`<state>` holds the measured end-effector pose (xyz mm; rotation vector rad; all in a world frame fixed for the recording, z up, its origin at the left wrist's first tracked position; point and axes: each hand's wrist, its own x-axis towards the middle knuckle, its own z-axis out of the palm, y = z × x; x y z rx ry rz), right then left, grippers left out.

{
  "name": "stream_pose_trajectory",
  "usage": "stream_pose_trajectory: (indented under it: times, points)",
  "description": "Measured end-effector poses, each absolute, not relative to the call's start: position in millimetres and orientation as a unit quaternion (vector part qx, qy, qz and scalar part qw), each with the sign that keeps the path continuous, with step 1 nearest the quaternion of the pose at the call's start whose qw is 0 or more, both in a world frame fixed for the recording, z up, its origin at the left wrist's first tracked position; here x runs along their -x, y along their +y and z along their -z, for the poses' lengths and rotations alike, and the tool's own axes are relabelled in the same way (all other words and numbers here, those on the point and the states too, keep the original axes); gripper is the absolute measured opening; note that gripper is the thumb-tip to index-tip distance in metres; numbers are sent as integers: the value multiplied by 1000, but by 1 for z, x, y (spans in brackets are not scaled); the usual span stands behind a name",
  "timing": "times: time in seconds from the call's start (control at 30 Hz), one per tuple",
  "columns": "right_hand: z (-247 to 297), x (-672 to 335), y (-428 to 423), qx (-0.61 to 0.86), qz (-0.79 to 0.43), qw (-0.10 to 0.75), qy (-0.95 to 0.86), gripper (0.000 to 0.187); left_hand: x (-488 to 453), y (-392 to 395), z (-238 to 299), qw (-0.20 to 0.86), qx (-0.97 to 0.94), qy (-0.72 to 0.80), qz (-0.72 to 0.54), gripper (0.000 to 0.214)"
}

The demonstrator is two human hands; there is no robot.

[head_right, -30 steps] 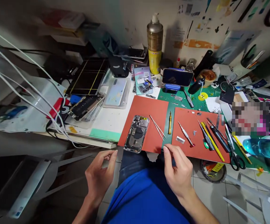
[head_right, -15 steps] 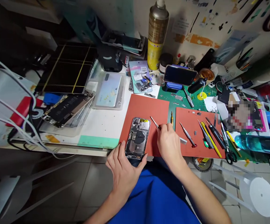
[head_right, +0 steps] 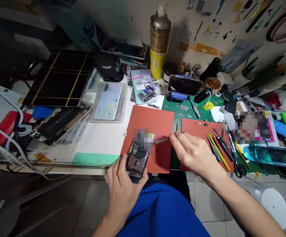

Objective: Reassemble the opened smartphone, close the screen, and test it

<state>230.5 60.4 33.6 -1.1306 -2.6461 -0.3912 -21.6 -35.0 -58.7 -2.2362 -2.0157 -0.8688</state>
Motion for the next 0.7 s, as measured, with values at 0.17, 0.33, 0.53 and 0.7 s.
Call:
stream_pose_trajectory:
  times: [0.17,0.33,0.53,0.7]
  points:
    - [-16,-238,76,208,184,0,-961,25,53,-11,52,-50,761,-583,282,92]
    - [-5,-244,88,204,149,-36,-967,26,73,4,47,-86,787,-549,266,88]
    - [-6,-240,84,309,8,-3,-951,36,75,7,46,-89,793,-542,262,85]
    - [-1,-210,83,508,-186,178,-822,25,71,8,45,-88,791,-542,271,81]
